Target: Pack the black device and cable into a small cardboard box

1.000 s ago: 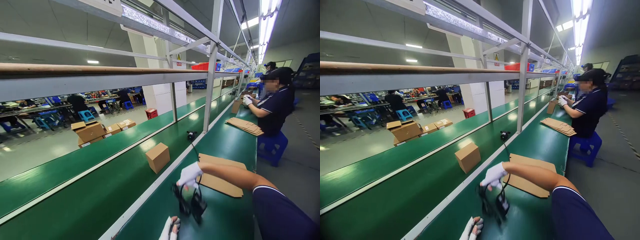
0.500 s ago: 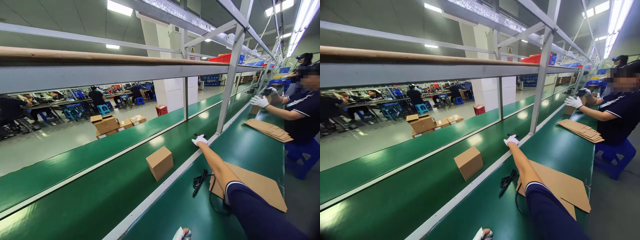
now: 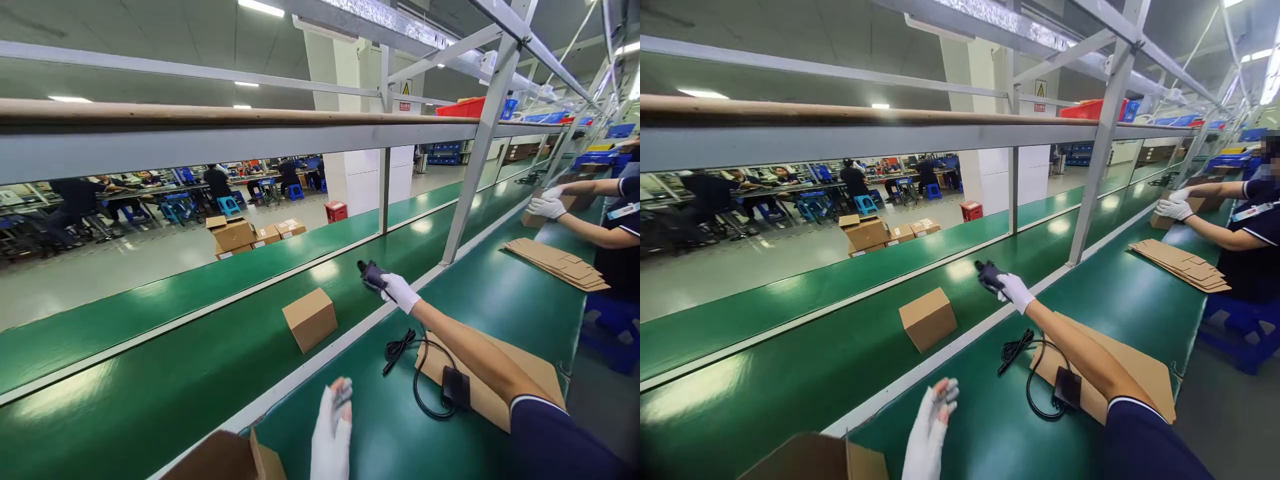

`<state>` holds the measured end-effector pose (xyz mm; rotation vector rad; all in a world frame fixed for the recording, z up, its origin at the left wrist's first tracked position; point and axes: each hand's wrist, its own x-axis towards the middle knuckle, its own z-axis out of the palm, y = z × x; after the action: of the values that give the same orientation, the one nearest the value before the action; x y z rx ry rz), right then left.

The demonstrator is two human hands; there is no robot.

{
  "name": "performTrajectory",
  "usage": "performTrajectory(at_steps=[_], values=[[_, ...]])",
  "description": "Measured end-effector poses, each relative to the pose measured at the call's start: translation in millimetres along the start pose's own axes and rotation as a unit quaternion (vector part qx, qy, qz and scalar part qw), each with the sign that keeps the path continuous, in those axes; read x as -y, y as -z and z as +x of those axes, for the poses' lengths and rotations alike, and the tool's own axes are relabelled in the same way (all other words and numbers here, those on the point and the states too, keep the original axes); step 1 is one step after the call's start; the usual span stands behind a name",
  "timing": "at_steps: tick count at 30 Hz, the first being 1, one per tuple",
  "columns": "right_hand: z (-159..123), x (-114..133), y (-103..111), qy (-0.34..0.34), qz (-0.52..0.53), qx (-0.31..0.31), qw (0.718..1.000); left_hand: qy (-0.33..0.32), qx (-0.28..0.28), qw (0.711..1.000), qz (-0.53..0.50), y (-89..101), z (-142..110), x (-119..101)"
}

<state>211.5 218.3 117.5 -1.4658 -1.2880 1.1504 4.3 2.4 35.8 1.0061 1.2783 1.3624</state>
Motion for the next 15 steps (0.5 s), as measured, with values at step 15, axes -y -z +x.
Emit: performTrajectory(at_steps=[15], values=[[-240.1, 83.5, -100.4, 0.223, -0.202, 0.583, 0.755, -0.234, -0.354, 0.903, -0.069, 80.6, -99.1, -109.5]])
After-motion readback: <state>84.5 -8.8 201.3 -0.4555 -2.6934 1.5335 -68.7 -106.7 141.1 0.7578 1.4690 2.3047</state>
